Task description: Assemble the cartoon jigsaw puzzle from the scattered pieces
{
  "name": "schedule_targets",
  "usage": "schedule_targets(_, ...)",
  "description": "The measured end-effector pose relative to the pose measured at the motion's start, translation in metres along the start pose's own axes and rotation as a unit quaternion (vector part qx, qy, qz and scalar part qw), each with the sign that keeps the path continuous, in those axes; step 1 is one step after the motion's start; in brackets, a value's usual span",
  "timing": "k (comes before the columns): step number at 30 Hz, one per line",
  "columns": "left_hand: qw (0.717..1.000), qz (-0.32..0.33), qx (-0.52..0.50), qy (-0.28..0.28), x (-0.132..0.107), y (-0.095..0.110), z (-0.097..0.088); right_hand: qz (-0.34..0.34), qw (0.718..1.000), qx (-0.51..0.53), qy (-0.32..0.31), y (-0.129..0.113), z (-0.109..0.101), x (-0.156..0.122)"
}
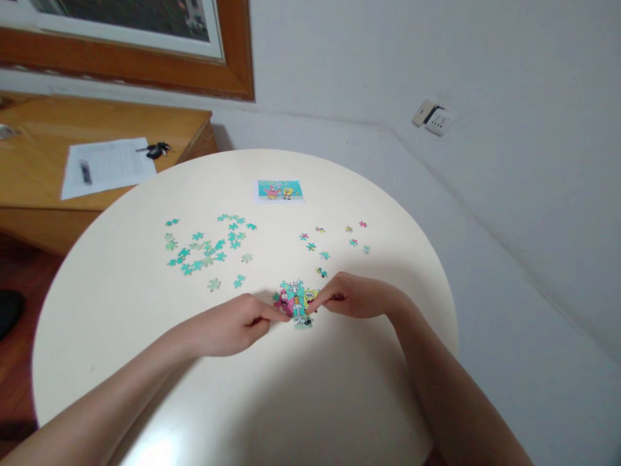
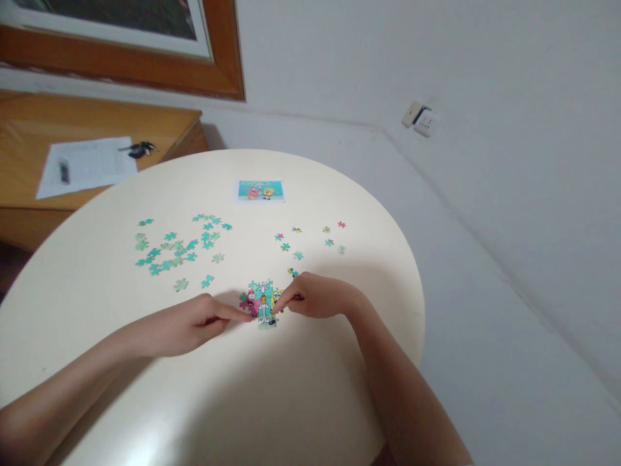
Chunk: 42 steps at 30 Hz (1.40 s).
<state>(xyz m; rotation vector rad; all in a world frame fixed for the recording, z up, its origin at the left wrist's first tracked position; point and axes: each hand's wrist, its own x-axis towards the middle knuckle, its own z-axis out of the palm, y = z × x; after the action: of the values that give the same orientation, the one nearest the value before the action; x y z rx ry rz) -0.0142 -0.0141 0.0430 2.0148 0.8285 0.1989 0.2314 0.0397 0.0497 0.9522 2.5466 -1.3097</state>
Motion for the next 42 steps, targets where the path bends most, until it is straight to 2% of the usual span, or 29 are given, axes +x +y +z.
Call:
schedule_targets(5,0.998,-0.004,-0.044,-0.046,-0.002,0.004,0.004,-0.006,1.000,-0.006,-0.024,0.001,0.004,0.002)
schedule_targets(9,0.997,-0.013,-0.053,-0.055,-0.002,0.006,0.006,-0.002,1.000,-0.002,-0.024,0.000,0.003,0.001)
schedule_targets(13,0.992,-0.068,-0.082,-0.060,-0.003,0.002,0.005,-0.002,1.000,-0.008,-0.002,-0.002,0.001,0.000)
schedule_targets(18,0.993,-0.088,-0.081,0.004,-0.003,0.001,-0.003,0.001,1.000,-0.013,0.019,0.003,0.002,0.001)
schedule_targets(21,0.982,-0.157,-0.100,-0.022,-0.004,0.004,-0.009,0.012,0.999,-0.015,0.030,0.006,0.001,0.000)
schedule_targets(24,0.976,-0.189,-0.105,-0.033,-0.006,0.005,-0.014,0.039,0.998,-0.014,0.047,0.008,-0.002,-0.004)
schedule_targets(31,0.980,-0.188,-0.065,-0.001,-0.010,-0.004,-0.022,0.116,0.990,-0.038,0.075,0.016,-0.012,-0.012)
schedule_targets(38,0.977,-0.201,-0.067,-0.016,-0.009,-0.006,-0.021,0.139,0.988,-0.039,0.060,0.018,-0.014,-0.013)
schedule_targets(42,0.982,-0.186,-0.042,-0.002,-0.008,-0.005,-0.020,0.133,0.989,-0.031,0.064,0.018,-0.013,-0.012)
